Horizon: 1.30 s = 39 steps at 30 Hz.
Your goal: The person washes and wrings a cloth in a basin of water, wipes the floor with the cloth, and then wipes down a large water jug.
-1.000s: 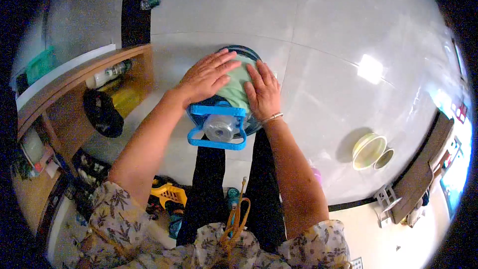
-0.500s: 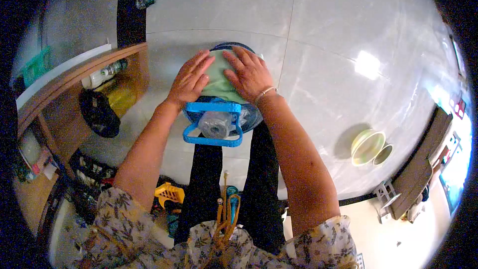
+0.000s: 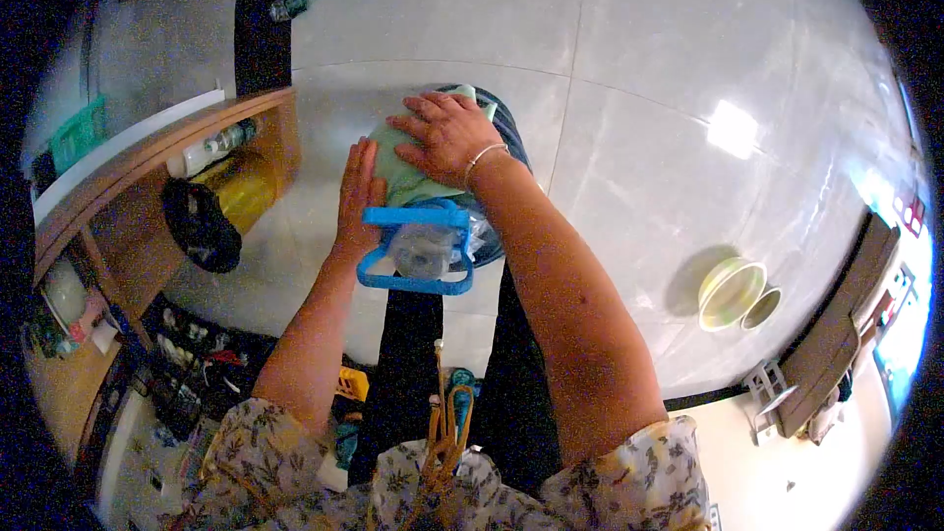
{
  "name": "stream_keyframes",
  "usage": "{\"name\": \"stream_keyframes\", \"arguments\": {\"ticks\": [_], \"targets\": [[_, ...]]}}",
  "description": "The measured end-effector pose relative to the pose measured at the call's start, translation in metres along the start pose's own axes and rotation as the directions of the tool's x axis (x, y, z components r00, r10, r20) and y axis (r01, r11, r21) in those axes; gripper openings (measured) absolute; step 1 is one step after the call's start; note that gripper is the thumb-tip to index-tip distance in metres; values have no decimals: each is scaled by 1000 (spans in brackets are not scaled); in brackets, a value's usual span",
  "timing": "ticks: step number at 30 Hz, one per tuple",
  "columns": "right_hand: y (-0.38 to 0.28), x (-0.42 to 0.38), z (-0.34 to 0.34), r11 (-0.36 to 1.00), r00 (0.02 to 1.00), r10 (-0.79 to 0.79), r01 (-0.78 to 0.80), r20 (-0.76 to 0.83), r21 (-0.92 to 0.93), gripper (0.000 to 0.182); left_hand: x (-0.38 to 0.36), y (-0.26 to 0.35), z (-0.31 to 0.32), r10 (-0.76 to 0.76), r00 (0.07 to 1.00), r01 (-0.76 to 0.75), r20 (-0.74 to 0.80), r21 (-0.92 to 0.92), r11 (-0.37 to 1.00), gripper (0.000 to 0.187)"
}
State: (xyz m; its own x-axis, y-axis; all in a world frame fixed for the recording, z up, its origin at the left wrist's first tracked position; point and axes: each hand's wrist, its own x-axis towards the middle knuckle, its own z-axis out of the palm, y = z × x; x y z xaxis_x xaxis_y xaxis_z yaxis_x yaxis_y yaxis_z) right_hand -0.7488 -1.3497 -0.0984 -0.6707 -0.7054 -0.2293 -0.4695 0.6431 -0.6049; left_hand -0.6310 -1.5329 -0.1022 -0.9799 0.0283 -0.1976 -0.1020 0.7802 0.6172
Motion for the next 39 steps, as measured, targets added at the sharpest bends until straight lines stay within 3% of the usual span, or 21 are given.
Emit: {"name": "stream_keyframes", "arguments": {"ticks": [2, 8, 10, 18, 26, 28, 30, 32, 34, 36, 39], "targets": [[3, -1, 1, 1000, 1000, -4, 4, -2, 26, 43, 1, 1, 0, -31, 999, 31, 12, 10, 999, 46], [7, -10, 5, 992, 992, 108, -102, -71, 73, 46, 29, -9, -12, 95, 990, -89, 103, -60, 994, 46], [10, -15, 3, 983, 985, 158, -150, -74, 103, 47, 48, -5, -16, 54, 971, -27, 232, -118, 993, 45], [22, -54, 13, 910, 900, 374, -309, -223, 278, 46, 97, 28, -13, 80, 895, -13, 438, -154, 988, 46], [14, -103, 37, 736, 715, 628, -420, -306, 530, 49, 127, 56, 13, 375, 683, -443, 627, -53, 895, 46], [8, -105, 39, 718, 672, 660, -431, -336, 547, 48, 125, 56, 15, 392, 677, -468, 623, -47, 882, 46], [5, -100, 38, 754, 683, 634, -443, -362, 485, 48, 123, 52, 13, 405, 676, -490, 615, -35, 871, 46], [6, -93, 33, 789, 700, 602, -449, -385, 420, 48, 115, 45, 8, 412, 736, -477, 537, -21, 879, 48], [8, -81, 25, 886, 796, 456, -365, -398, 285, 48, 105, 35, -1, 380, 783, -418, 492, -37, 908, 48], [16, -69, 16, 907, 829, 410, -325, -382, 268, 48, 93, 28, -7, 340, 826, -356, 449, -51, 933, 49], [17, -44, 9, 967, 940, 214, -165, -264, 195, 45, 65, 8, -16, 263, 894, -250, 362, -84, 965, 50]]}}
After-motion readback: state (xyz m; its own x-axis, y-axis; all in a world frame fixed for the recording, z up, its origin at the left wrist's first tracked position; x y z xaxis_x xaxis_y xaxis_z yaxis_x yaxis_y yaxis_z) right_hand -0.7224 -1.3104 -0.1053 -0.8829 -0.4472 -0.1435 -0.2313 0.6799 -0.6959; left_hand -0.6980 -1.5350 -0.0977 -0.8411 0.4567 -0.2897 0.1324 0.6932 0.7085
